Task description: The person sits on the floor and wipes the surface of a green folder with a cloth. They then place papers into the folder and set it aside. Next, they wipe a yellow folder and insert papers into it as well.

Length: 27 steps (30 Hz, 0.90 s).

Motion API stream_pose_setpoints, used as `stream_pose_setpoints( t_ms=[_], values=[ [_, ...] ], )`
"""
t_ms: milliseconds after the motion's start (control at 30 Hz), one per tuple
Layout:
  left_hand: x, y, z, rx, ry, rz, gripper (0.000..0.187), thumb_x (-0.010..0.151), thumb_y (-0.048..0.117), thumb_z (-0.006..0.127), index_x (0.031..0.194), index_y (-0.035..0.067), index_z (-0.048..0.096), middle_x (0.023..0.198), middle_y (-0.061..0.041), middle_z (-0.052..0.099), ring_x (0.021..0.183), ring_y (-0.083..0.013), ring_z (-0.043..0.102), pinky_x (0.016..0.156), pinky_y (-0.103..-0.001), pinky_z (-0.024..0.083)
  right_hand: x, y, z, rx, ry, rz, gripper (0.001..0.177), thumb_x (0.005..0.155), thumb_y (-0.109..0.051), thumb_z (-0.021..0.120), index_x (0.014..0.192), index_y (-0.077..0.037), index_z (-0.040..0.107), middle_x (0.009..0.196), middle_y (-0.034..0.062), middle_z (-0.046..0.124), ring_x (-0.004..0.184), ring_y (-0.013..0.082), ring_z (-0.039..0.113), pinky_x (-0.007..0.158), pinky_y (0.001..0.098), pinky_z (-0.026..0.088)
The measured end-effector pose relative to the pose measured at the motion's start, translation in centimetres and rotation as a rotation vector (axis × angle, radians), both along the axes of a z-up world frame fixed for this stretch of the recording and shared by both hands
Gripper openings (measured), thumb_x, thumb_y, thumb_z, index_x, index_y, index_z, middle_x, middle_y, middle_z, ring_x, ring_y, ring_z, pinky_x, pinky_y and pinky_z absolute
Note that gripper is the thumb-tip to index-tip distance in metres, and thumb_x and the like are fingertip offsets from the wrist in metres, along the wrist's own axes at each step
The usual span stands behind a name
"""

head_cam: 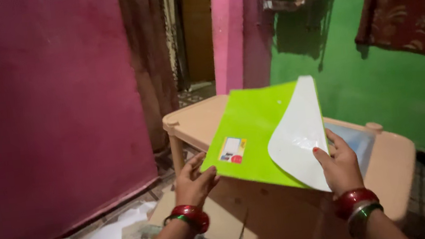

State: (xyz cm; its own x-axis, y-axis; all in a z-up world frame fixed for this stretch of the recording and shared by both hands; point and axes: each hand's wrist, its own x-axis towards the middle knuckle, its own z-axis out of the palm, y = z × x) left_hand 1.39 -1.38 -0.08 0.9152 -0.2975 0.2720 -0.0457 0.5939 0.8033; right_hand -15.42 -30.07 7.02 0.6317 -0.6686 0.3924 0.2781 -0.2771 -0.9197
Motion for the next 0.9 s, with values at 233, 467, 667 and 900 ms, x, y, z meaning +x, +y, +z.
stream_pose_setpoints(
  t_ms=[233,467,667,900],
  values=[
    [1.9,-4.5,-1.2,0.089,-0.196,-0.079,0.100,0.079,-0.002,0.076,0.157,0.014,0.016,0.157,-0.013,0.041,0.137,-0.0283,0.054,0.101,-0.041,0.058,14.3,-3.9,-3.5,-0.009,0.299,0.031,0.059,0.088,-0.021,0.073,0.140,0.005,0.062,0.121,0.0204,0.077,0.104,0.0285,0.074,0.093,0.0408,0.057],
    [-2.5,-0.7,-0.8,0.947,-0.675,0.053,0.100,0.077,0.025,0.084,0.162,0.011,0.033,0.160,-0.017,0.046,0.149,-0.0299,0.046,0.120,-0.039,0.040,17.4,2.2,-5.6,-0.798,0.737,-0.112,0.135,0.059,-0.081,0.079,0.159,-0.006,0.027,0.153,0.0423,0.027,0.135,0.0553,0.040,0.112,0.0494,0.042],
    [-1.1,-1.2,0.5,1.217,-0.803,0.151,0.106,0.071,0.028,0.087,0.157,0.009,0.029,0.170,-0.016,0.020,0.154,-0.0354,0.024,0.121,-0.043,0.030,16.4,5.2,-4.4,-1.155,0.975,0.015,0.089,0.089,-0.084,0.040,0.160,-0.029,0.032,0.159,0.0340,0.028,0.152,0.0508,0.022,0.127,0.0493,0.021],
    [1.0,-3.9,-1.2,1.315,-0.829,0.246,0.083,0.073,0.020,0.082,0.148,0.011,0.046,0.169,-0.013,0.024,0.155,-0.0356,0.023,0.117,-0.046,0.033,18.2,5.7,-3.4,-1.035,1.038,0.022,0.072,0.097,-0.074,0.024,0.160,-0.040,0.028,0.167,0.0271,0.016,0.155,0.0469,0.011,0.127,0.0529,0.012]
  ],
)
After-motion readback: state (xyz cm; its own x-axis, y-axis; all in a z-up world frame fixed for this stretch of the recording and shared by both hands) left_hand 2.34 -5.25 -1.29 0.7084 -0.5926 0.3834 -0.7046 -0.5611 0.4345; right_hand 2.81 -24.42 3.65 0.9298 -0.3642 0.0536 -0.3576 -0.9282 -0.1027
